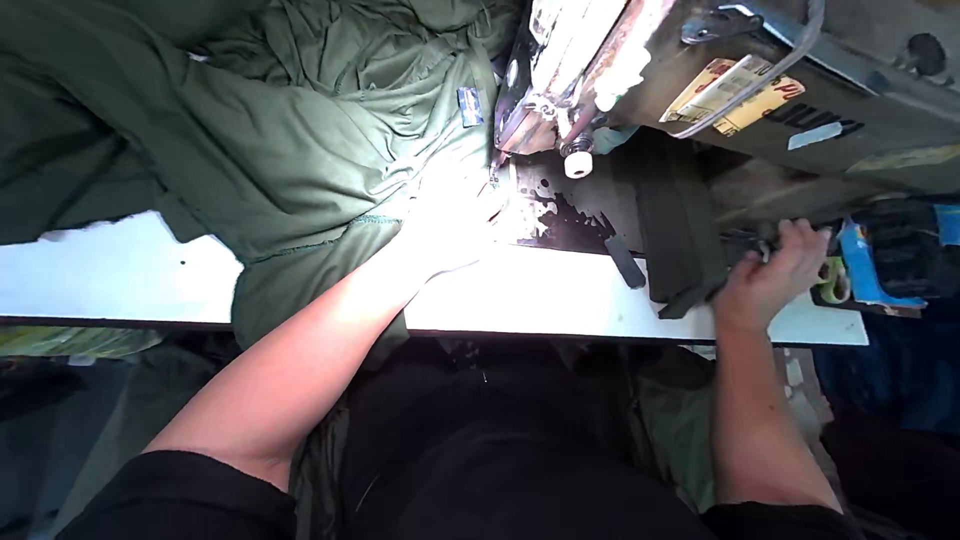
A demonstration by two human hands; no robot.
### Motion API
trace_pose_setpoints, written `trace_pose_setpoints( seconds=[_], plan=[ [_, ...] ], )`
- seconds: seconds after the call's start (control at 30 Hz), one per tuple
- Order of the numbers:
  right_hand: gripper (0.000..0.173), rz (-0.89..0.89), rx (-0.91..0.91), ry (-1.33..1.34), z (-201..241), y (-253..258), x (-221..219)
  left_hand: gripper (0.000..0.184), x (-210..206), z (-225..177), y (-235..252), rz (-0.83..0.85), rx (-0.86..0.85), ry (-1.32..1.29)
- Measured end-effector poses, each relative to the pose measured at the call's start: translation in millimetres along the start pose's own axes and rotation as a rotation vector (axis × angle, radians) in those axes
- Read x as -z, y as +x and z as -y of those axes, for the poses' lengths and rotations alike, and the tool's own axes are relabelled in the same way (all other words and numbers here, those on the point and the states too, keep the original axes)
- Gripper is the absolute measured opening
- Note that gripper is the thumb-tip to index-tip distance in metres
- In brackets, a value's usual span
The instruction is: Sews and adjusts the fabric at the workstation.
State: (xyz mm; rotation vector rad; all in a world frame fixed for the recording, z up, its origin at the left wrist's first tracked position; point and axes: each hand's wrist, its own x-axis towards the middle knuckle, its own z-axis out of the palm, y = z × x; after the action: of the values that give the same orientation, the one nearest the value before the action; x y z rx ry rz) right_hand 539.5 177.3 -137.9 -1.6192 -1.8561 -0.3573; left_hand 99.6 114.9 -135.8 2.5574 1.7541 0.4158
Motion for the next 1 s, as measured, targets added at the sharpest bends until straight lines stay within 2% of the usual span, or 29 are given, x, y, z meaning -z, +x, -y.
trace_pose_setpoints(
  seconds=[0.1, 0.23, 0.4, 0.53, 0.6, 0.73, 0.93, 1.0],
  plan=[
    [0.050, -0.022, -0.006, 0.001, 1, -3, -2, 0.055, -17, 11, 0, -0.050, -0.039, 0.108],
    [0.054, -0.039, -0.030, 0.048, 3, -4, -1, 0.052, 15, -5, 4, 0.075, 0.031, -0.033],
    [0.051, -0.023, -0.072, 0.038, 8, -6, 2, 0.051, 14, -4, 8, 0.041, 0.033, -0.058],
    [0.035, 0.269, -0.178, -0.100, 19, -1, 9, 0.052, 17, -7, 8, 0.088, 0.061, -0.043],
    [0.033, 0.304, -0.198, -0.117, 19, 0, 6, 0.053, 17, -8, 8, 0.101, 0.066, -0.039],
    [0.033, 0.248, -0.174, -0.098, 16, -2, 5, 0.046, 19, -9, 6, 0.068, 0.054, -0.047],
    [0.051, -0.080, -0.026, 0.067, -3, -2, 9, 0.045, 16, -8, 5, 0.034, 0.033, -0.058],
    [0.057, -0.123, -0.023, 0.094, -8, 14, 22, 0.048, 17, -8, 5, 0.059, 0.047, -0.054]
  ],
)
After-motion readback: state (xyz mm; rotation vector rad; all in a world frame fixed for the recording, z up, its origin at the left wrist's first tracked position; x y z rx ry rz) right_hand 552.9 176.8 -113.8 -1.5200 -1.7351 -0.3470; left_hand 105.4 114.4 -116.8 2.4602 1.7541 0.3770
